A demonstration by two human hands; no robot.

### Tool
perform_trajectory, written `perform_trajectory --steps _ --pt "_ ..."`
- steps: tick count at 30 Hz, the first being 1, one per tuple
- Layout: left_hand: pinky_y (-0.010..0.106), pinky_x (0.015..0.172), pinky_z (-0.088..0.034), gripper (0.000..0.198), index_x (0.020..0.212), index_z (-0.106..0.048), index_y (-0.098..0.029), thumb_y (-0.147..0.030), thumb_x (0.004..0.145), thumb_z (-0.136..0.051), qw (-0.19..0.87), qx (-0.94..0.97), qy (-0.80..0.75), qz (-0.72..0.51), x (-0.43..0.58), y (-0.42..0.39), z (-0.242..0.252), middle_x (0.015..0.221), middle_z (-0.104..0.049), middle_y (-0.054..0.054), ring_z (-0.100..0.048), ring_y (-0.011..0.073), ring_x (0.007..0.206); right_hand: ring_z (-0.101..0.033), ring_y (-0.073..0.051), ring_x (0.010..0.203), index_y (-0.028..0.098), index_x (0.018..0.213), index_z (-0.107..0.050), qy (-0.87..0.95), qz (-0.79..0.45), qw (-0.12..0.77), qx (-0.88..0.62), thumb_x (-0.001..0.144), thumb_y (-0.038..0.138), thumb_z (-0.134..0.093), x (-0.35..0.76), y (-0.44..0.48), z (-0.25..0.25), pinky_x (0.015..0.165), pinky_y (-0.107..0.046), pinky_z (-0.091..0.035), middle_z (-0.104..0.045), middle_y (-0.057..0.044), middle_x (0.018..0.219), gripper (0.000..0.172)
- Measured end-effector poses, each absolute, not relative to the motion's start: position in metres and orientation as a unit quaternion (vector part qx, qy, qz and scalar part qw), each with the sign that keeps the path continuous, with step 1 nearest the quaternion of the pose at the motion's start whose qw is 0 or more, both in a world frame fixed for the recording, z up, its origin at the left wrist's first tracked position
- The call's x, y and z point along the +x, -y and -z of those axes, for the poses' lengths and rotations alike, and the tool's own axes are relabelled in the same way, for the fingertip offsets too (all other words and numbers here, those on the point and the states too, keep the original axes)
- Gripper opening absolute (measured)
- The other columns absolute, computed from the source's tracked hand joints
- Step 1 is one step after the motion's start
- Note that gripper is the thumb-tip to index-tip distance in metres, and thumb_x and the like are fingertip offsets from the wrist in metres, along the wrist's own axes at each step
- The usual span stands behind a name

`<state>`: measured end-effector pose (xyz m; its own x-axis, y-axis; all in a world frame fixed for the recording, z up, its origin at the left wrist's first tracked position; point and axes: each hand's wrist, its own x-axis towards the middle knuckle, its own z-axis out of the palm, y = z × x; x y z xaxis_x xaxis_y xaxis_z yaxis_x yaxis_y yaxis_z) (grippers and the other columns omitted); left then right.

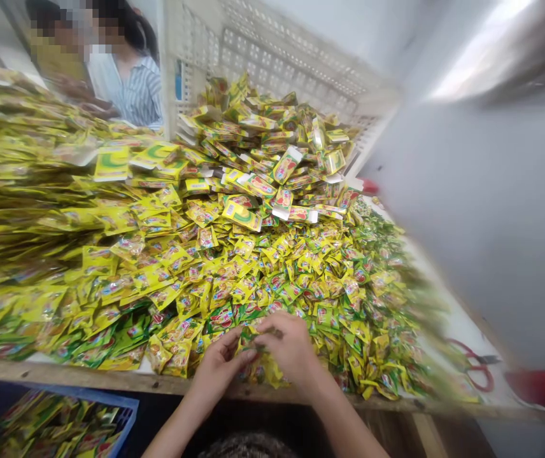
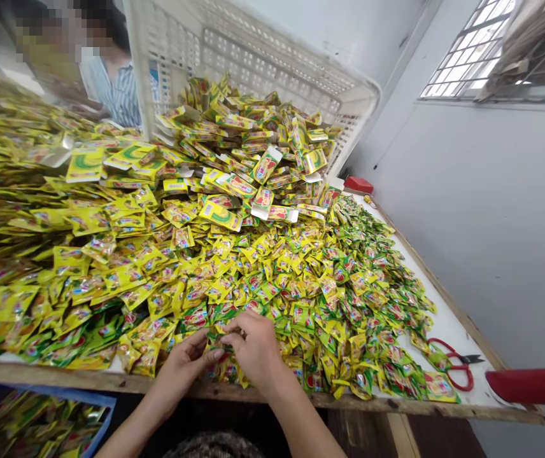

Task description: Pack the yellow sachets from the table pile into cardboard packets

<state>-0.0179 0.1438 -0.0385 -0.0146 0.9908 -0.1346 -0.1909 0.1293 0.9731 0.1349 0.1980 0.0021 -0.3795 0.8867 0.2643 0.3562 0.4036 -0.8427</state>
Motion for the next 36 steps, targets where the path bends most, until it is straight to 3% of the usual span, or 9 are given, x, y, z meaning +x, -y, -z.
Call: perform_trajectory --steps 3,8,14,17,22,26,31,34,36 --pt "0.038 0.096 -0.048 0.041 0.109 -0.069 -0.021 -0.031 0.07 -0.077 0.556 0.408 -0.497 -0.526 -0.019 -0.143 0.04 0.115 -0.07 0.007 -0.058 0.0284 0.116 -0.06 -0.016 0.079 0.022 0.079 -0.064 0.777 -0.329 0.347 -0.41 0.079 0.006 -0.064 0.136 -0.193 -0.01 0.072 -0.025 -0.045 -0.065 0.001 0.08 0.016" --pt "0.038 0.095 -0.048 0.038 0.108 -0.069 -0.02 -0.031 0.072 -0.075 0.545 0.432 -0.487 -0.529 -0.019 -0.141 0.046 0.114 -0.07 0.008 -0.061 0.028 0.111 -0.058 -0.018 0.079 0.022 0.09 -0.061 0.868 -0.224 0.229 -0.381 0.084 0.009 -0.058 0.143 -0.188 -0.022 0.07 -0.027 -0.042 -0.062 -0.003 0.087 0.015" --pt "0.041 0.102 -0.042 0.039 0.111 -0.066 -0.021 -0.03 0.074 -0.074 0.514 0.458 -0.492 -0.533 -0.018 -0.136 0.05 0.119 -0.068 0.007 -0.058 0.0272 0.114 -0.058 -0.017 0.081 0.021 0.084 -0.058 0.84 -0.274 0.296 -0.362 0.084 0.007 -0.056 0.14 -0.188 -0.012 0.073 -0.025 -0.044 -0.061 -0.002 0.085 0.014" --pt "0.04 0.104 -0.041 0.039 0.112 -0.066 -0.02 -0.03 0.075 -0.073 0.534 0.455 -0.479 -0.527 -0.017 -0.136 0.048 0.12 -0.067 0.008 -0.056 0.0276 0.117 -0.058 -0.016 0.077 0.021 0.082 -0.059 0.849 -0.27 0.283 -0.356 0.085 0.007 -0.056 0.142 -0.189 -0.006 0.072 -0.024 -0.044 -0.061 -0.001 0.082 0.015" --pt "0.041 0.102 -0.041 0.044 0.116 -0.064 -0.019 -0.03 0.074 -0.074 0.531 0.449 -0.496 -0.52 -0.018 -0.141 0.048 0.12 -0.066 0.009 -0.057 0.0284 0.115 -0.058 -0.016 0.084 0.02 0.083 -0.059 0.843 -0.252 0.326 -0.346 0.088 0.008 -0.048 0.145 -0.186 0.01 0.075 -0.026 -0.045 -0.063 -0.005 0.09 0.017" --pt "0.039 0.1 -0.042 0.043 0.113 -0.065 -0.019 -0.029 0.072 -0.075 0.525 0.458 -0.508 -0.506 -0.019 -0.144 0.052 0.119 -0.067 0.008 -0.058 0.0282 0.113 -0.056 -0.016 0.079 0.019 0.084 -0.06 0.861 -0.241 0.28 -0.35 0.088 0.009 -0.051 0.147 -0.186 0.004 0.073 -0.026 -0.045 -0.061 -0.003 0.085 0.014" --pt "0.035 0.099 -0.043 0.041 0.111 -0.066 -0.023 -0.021 0.071 -0.074 0.517 0.466 -0.493 -0.523 -0.02 -0.145 0.055 0.116 -0.069 0.004 -0.059 0.0249 0.11 -0.049 -0.023 0.104 0.021 0.089 -0.067 0.886 -0.178 0.26 -0.34 0.086 0.022 -0.063 0.142 -0.186 -0.015 0.094 -0.039 -0.04 -0.061 -0.007 0.106 0.005" --pt "0.032 0.096 -0.044 0.044 0.108 -0.068 -0.023 -0.013 0.065 -0.074 0.515 0.464 -0.504 -0.515 -0.024 -0.143 0.055 0.111 -0.071 0.002 -0.06 0.0241 0.107 -0.048 -0.025 0.108 0.022 0.079 -0.07 0.888 -0.204 0.263 -0.317 0.082 0.028 -0.07 0.138 -0.182 -0.005 0.094 -0.041 -0.041 -0.062 -0.006 0.11 0.007" --pt "0.031 0.091 -0.047 0.037 0.103 -0.07 -0.022 -0.016 0.067 -0.074 0.524 0.475 -0.501 -0.499 -0.027 -0.141 0.054 0.104 -0.073 0.002 -0.062 0.0235 0.101 -0.049 -0.025 0.109 0.023 0.08 -0.072 0.869 -0.246 0.296 -0.312 0.082 0.03 -0.07 0.141 -0.18 0.0 0.094 -0.041 -0.041 -0.062 -0.005 0.111 0.008"
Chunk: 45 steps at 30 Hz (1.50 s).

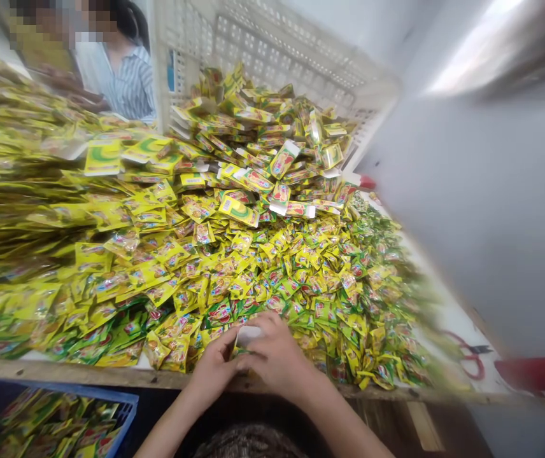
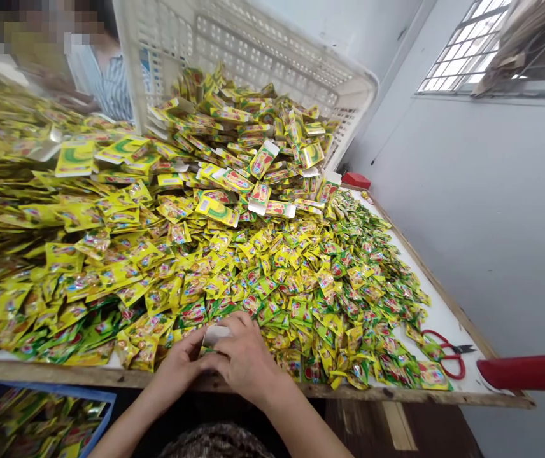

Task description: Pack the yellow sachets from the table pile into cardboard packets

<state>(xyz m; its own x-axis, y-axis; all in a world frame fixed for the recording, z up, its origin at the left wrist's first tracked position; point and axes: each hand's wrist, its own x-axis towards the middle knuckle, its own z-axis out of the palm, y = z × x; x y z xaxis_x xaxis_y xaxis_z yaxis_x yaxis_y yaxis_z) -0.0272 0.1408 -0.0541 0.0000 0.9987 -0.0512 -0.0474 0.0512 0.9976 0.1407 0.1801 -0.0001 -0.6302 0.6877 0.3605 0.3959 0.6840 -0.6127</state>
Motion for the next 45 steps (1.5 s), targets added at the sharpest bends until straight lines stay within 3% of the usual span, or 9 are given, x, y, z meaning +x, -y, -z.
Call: perform_trajectory --steps 5,9,12,17,20,27,32,36,45 --pt "0.031 0.08 -0.05 0.025 0.095 -0.071 -0.019 -0.034 0.076 -0.071 0.527 0.427 -0.544 -0.494 -0.022 -0.138 0.051 0.091 -0.074 0.004 -0.065 0.0238 0.087 -0.061 -0.019 0.081 0.022 0.094 -0.072 0.659 -0.449 0.415 -0.438 0.086 0.029 -0.063 0.159 -0.178 0.004 0.071 -0.031 -0.051 -0.066 -0.005 0.088 0.014" --pt "0.037 0.104 -0.038 0.039 0.114 -0.068 -0.025 -0.038 0.077 -0.069 0.553 0.45 -0.508 -0.483 -0.01 -0.135 0.046 0.121 -0.067 0.005 -0.055 0.0276 0.118 -0.049 -0.01 0.046 0.018 0.085 -0.071 0.465 -0.657 0.386 -0.45 0.076 0.039 -0.073 0.163 -0.175 0.023 0.042 -0.021 -0.04 -0.062 0.0 0.064 0.023" --pt "0.037 0.114 -0.025 0.038 0.122 -0.064 -0.028 -0.043 0.089 -0.053 0.621 0.398 -0.466 -0.489 -0.009 -0.132 0.042 0.135 -0.058 0.002 -0.043 0.0241 0.132 -0.046 -0.006 0.045 0.017 0.082 -0.069 0.407 -0.688 0.398 -0.45 0.072 0.037 -0.077 0.161 -0.176 0.038 0.043 -0.018 -0.037 -0.062 0.002 0.065 0.025" --pt "0.03 0.097 -0.039 0.023 0.102 -0.074 -0.021 -0.026 0.082 -0.065 0.671 0.308 -0.46 -0.494 -0.019 -0.137 0.035 0.104 -0.073 0.005 -0.059 0.0215 0.102 -0.045 -0.006 0.044 0.017 0.081 -0.066 0.408 -0.738 0.353 -0.406 0.068 0.034 -0.081 0.161 -0.179 0.04 0.039 -0.016 -0.033 -0.059 0.003 0.061 0.026" --pt "0.026 0.084 -0.041 0.016 0.09 -0.075 -0.018 -0.016 0.077 -0.065 0.676 0.288 -0.464 -0.494 -0.022 -0.139 0.029 0.088 -0.073 0.004 -0.06 0.0186 0.088 -0.052 -0.01 0.048 0.016 0.088 -0.069 0.406 -0.77 0.333 -0.362 0.072 0.037 -0.077 0.164 -0.176 0.036 0.047 -0.022 -0.045 -0.061 0.001 0.062 0.028" --pt "0.027 0.088 -0.042 0.026 0.102 -0.07 -0.019 -0.022 0.077 -0.071 0.692 0.313 -0.446 -0.473 -0.019 -0.133 0.017 0.102 -0.07 0.006 -0.059 0.0199 0.097 -0.048 -0.008 0.053 0.017 0.079 -0.071 0.458 -0.711 0.37 -0.384 0.069 0.025 -0.075 0.157 -0.168 0.039 0.049 -0.019 -0.04 -0.06 0.002 0.067 0.013" --pt "0.027 0.088 -0.045 0.025 0.096 -0.074 -0.019 -0.032 0.075 -0.074 0.612 0.313 -0.499 -0.529 -0.012 -0.144 0.029 0.099 -0.073 0.006 -0.062 0.0212 0.097 -0.053 -0.011 0.054 0.018 0.082 -0.074 0.497 -0.592 0.439 -0.458 0.07 0.028 -0.072 0.145 -0.18 0.036 0.048 -0.021 -0.044 -0.063 0.0 0.07 0.016" --pt "0.033 0.093 -0.047 0.028 0.098 -0.075 -0.02 -0.037 0.075 -0.073 0.542 0.33 -0.553 -0.54 -0.013 -0.15 0.04 0.101 -0.075 0.007 -0.063 0.0249 0.103 -0.055 -0.011 0.049 0.018 0.085 -0.077 0.488 -0.62 0.422 -0.445 0.076 0.043 -0.07 0.144 -0.187 0.03 0.044 -0.024 -0.048 -0.066 -0.003 0.077 0.027" --pt "0.029 0.087 -0.049 0.02 0.096 -0.074 -0.024 -0.035 0.082 -0.067 0.465 0.505 -0.548 -0.478 -0.026 -0.157 0.039 0.097 -0.074 0.004 -0.066 0.0213 0.094 -0.06 -0.015 0.055 0.019 0.075 -0.076 0.461 -0.64 0.423 -0.446 0.063 0.04 -0.082 0.146 -0.189 0.036 0.051 -0.028 -0.054 -0.067 -0.002 0.07 0.024"
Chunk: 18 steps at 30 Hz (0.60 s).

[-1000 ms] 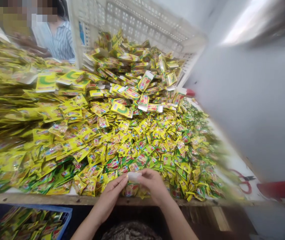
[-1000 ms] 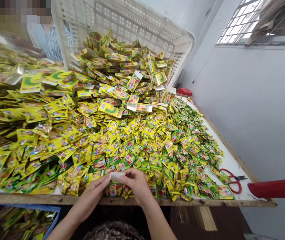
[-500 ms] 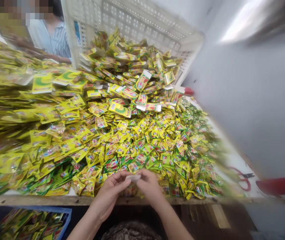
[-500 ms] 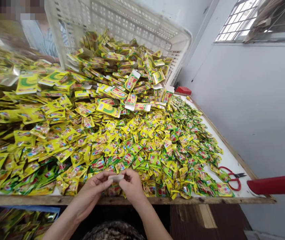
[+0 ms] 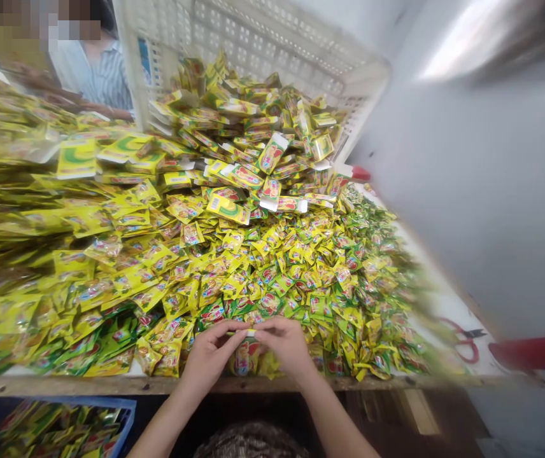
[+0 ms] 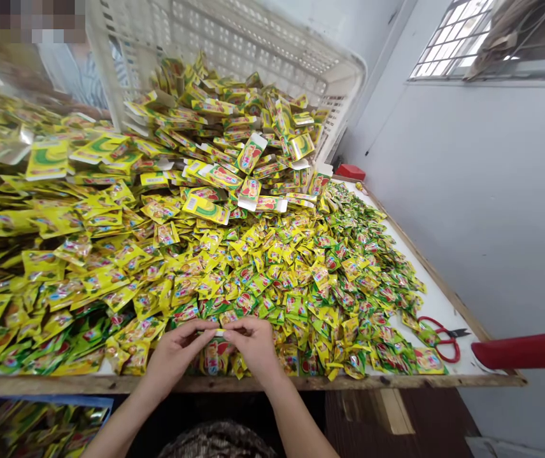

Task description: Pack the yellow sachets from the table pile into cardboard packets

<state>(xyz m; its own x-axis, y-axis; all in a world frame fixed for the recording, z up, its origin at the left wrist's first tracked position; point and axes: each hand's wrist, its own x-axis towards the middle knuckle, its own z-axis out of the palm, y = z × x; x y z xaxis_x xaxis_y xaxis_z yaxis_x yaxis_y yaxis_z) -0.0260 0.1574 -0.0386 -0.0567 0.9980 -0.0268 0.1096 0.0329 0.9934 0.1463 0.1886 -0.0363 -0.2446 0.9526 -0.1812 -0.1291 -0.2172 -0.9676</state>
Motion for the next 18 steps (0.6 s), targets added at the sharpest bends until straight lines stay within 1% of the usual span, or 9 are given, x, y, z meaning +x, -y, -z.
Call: perform_trajectory --steps 1,3,6,9,12,15,17,18 --pt "0.029 0.086 -0.049 0.016 0.091 -0.075 -0.023 -0.034 0.082 -0.067 0.453 0.526 -0.542 -0.473 -0.028 -0.158 0.039 0.095 -0.074 0.004 -0.066 0.0211 0.092 -0.061 -0.015 0.055 0.019 0.075 -0.077 0.48 -0.628 0.421 -0.446 0.063 0.039 -0.082 0.148 -0.188 0.037 0.051 -0.029 -0.054 -0.067 -0.003 0.072 0.024" --pt "0.029 0.086 -0.049 0.013 0.087 -0.074 -0.023 -0.032 0.082 -0.066 0.44 0.55 -0.533 -0.468 -0.031 -0.158 0.041 0.092 -0.073 0.004 -0.066 0.0209 0.091 -0.062 -0.016 0.059 0.02 0.078 -0.077 0.534 -0.59 0.418 -0.439 0.061 0.035 -0.084 0.151 -0.187 0.037 0.056 -0.03 -0.054 -0.067 -0.003 0.077 0.024" --pt "0.03 0.089 -0.049 0.012 0.09 -0.073 -0.023 -0.03 0.082 -0.067 0.441 0.56 -0.522 -0.468 -0.034 -0.156 0.047 0.096 -0.072 0.005 -0.065 0.0215 0.096 -0.063 -0.017 0.071 0.022 0.083 -0.076 0.595 -0.52 0.435 -0.431 0.062 0.027 -0.085 0.153 -0.184 0.04 0.066 -0.029 -0.052 -0.066 -0.003 0.081 0.023" --pt "0.032 0.092 -0.048 0.017 0.096 -0.072 -0.024 -0.028 0.08 -0.069 0.467 0.554 -0.506 -0.468 -0.035 -0.152 0.052 0.104 -0.072 0.005 -0.064 0.023 0.102 -0.063 -0.018 0.078 0.023 0.084 -0.074 0.617 -0.479 0.457 -0.426 0.07 0.023 -0.078 0.151 -0.177 0.046 0.07 -0.028 -0.051 -0.066 -0.003 0.084 0.014" --pt "0.032 0.094 -0.048 0.014 0.093 -0.072 -0.024 -0.027 0.081 -0.068 0.469 0.545 -0.504 -0.479 -0.032 -0.146 0.056 0.104 -0.072 0.005 -0.063 0.0233 0.104 -0.062 -0.019 0.087 0.024 0.089 -0.073 0.643 -0.439 0.474 -0.412 0.08 0.021 -0.07 0.148 -0.165 0.052 0.077 -0.03 -0.05 -0.065 -0.005 0.091 0.009" --pt "0.031 0.084 -0.051 0.009 0.085 -0.072 -0.023 -0.029 0.082 -0.066 0.466 0.54 -0.514 -0.477 -0.023 -0.141 0.059 0.093 -0.072 0.004 -0.065 0.0221 0.092 -0.06 -0.019 0.094 0.024 0.094 -0.072 0.675 -0.379 0.489 -0.402 0.087 0.018 -0.06 0.149 -0.156 0.051 0.083 -0.032 -0.049 -0.063 -0.007 0.097 0.015" --pt "0.03 0.079 -0.053 0.011 0.086 -0.071 -0.023 -0.031 0.082 -0.066 0.472 0.53 -0.524 -0.47 -0.017 -0.139 0.059 0.09 -0.072 0.004 -0.066 0.0218 0.087 -0.06 -0.018 0.093 0.024 0.097 -0.071 0.715 -0.359 0.456 -0.39 0.089 0.016 -0.056 0.153 -0.16 0.044 0.082 -0.03 -0.049 -0.063 -0.006 0.097 0.02" --pt "0.031 0.081 -0.052 0.013 0.091 -0.071 -0.024 -0.032 0.081 -0.066 0.471 0.524 -0.531 -0.471 -0.014 -0.138 0.058 0.093 -0.072 0.004 -0.066 0.0226 0.091 -0.06 -0.018 0.092 0.024 0.1 -0.071 0.741 -0.347 0.428 -0.384 0.09 0.014 -0.053 0.156 -0.166 0.037 0.082 -0.03 -0.049 -0.064 -0.006 0.096 0.023"
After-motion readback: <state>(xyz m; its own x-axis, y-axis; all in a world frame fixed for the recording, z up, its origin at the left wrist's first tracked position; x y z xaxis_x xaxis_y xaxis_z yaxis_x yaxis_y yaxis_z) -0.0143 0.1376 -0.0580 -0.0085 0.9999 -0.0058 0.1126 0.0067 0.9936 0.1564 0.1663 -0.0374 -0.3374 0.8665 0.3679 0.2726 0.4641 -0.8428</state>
